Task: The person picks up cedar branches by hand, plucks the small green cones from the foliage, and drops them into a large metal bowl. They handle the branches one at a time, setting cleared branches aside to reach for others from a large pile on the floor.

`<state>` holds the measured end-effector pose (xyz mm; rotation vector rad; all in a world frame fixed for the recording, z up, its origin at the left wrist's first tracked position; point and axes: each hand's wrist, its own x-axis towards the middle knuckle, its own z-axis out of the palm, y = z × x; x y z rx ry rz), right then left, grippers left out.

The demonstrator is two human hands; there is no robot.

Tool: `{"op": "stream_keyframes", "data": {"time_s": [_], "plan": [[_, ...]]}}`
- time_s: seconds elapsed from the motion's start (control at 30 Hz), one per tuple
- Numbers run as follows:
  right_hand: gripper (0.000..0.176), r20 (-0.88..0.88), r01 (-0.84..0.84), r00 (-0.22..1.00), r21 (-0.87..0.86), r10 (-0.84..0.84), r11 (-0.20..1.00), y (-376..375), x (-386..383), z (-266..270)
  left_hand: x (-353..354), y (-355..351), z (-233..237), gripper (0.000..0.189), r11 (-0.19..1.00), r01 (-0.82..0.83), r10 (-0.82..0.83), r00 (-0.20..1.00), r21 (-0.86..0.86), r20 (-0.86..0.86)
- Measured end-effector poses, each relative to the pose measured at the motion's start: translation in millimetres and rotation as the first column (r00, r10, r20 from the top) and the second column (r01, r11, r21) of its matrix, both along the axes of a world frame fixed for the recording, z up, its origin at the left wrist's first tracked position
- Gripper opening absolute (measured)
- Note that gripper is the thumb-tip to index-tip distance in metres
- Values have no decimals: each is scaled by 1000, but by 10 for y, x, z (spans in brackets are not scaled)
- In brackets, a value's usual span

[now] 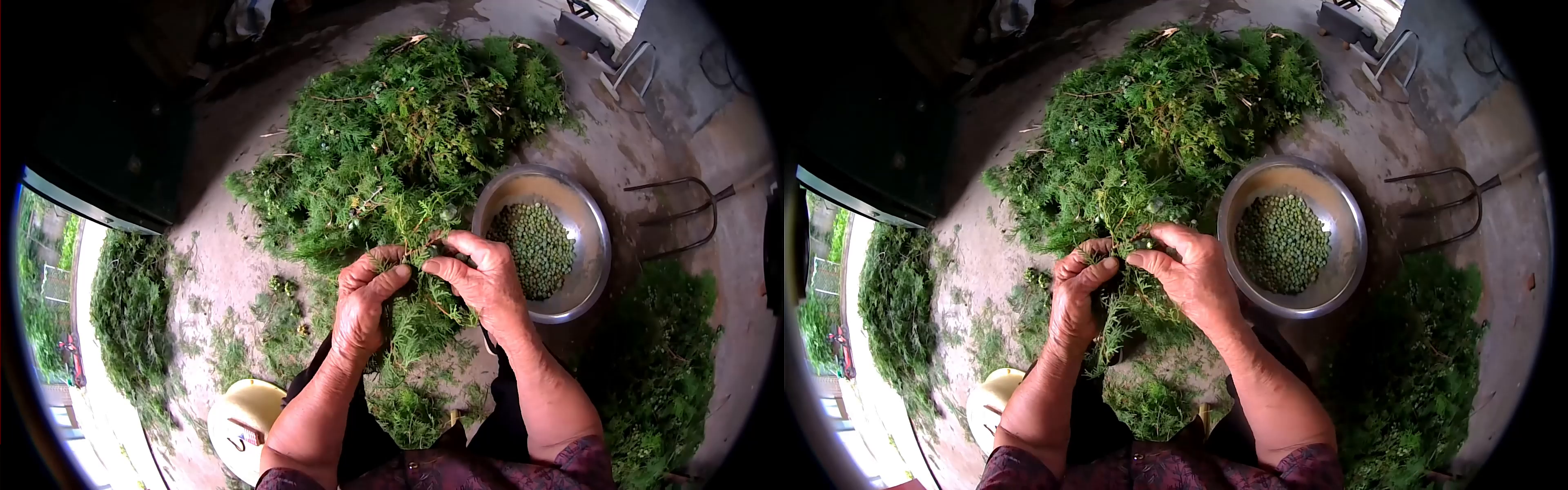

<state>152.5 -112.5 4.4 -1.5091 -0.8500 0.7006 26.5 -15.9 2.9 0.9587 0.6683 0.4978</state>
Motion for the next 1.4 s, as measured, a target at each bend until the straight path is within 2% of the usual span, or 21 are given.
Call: {"op": "stream_keyframes", "data": {"time_s": [0.03, 0.1, 0.17, 0.2, 0.3, 0.4, 0.53, 0.6, 0.73, 0.8, 0.9, 0.97, 1.03, 1.17, 1.2, 1.23, 1.27, 1.3, 1.37, 1.4], "plan": [[29, -10, -5, 1000, -16, 4, 1000, 2, -1, -1, -2, 1, 2, 16, 1000, -3, 3, 1000, 4, 24], [38, -213, -29, 977, 5, 29, 1000, 7, -15, -16, -10, 7, 11, 16, 1000, -11, 10, 997, 13, 72], [44, -403, -32, 914, 14, 35, 999, 14, -47, -13, 6, -1, 20, 12, 1000, -21, 21, 1000, -10, 16], [53, -374, -119, 922, -31, 99, 992, 12, -17, -4, -6, 10, 16, 11, 1000, -12, 12, 1000, -21, 12], [56, -264, -151, 955, -31, 137, 988, 27, 12, -78, -16, 23, 69, 10, 1000, 11, -12, 999, -21, -31], [50, -353, -209, 914, 16, 201, 978, 27, -2, 30, -41, 50, 74, 10, 998, 47, -49, 998, -43, -42], [32, -295, -206, 935, 1, 197, 979, 49, -27, 122, -52, 48, 181, 12, 991, 116, -118, 993, -64, -16], [26, -241, -182, 954, 8, 179, 983, 68, -47, 134, -34, 25, 99, 12, 996, 88, -89, 996, -15, -15], [26, -547, -248, 805, 40, 229, 968, 53, -51, 112, -71, 89, 20, 10, 994, 106, -104, 993, 35, -62], [28, -658, -281, 699, 106, 279, 954, 54, -63, 45, -102, 85, -73, 10, 994, 102, -103, 995, -33, -18], [24, -759, -256, 574, 191, 308, 948, 51, -79, 76, -117, 75, -43, 12, 984, 132, -128, 991, -120, 44], [22, -797, -192, 555, 157, 239, 969, 44, -108, 70, -116, 42, 50, 12, 960, 160, -137, 984, -232, 114], [22, -819, -157, 536, 141, 204, 978, 42, -125, 48, -111, 57, -43, 15, 970, 151, -125, 982, -190, 144], [15, -690, -125, 686, 201, 231, 972, 79, -174, 129, -94, 103, -95, 17, 977, 145, -126, 984, -158, 123], [18, -660, -170, 724, 115, 203, 979, 53, -167, 85, -90, 106, -108, 16, 980, 136, -122, 987, -145, 100], [19, -632, -139, 747, 153, 205, 978, 65, -196, 20, -90, 106, -114, 16, 983, 126, -116, 990, -131, 78], [17, -662, -108, 725, 163, 190, 981, 60, -199, 7, -77, 76, -40, 17, 993, 96, -98, 995, -67, -30], [15, -690, -77, 702, 172, 175, 982, 56, -199, -1, -70, 59, -45, 18, 991, 104, -103, 995, -90, 15], [12, -835, -13, 515, 221, 196, 975, 33, -187, -27, -64, 28, -63, 21, 983, 123, -109, 988, -133, 106], [14, -841, -32, 494, 234, 219, 972, 25, -171, -38, -69, 40, -76, 23, 984, 149, -143, 987, -94, 71]]}}
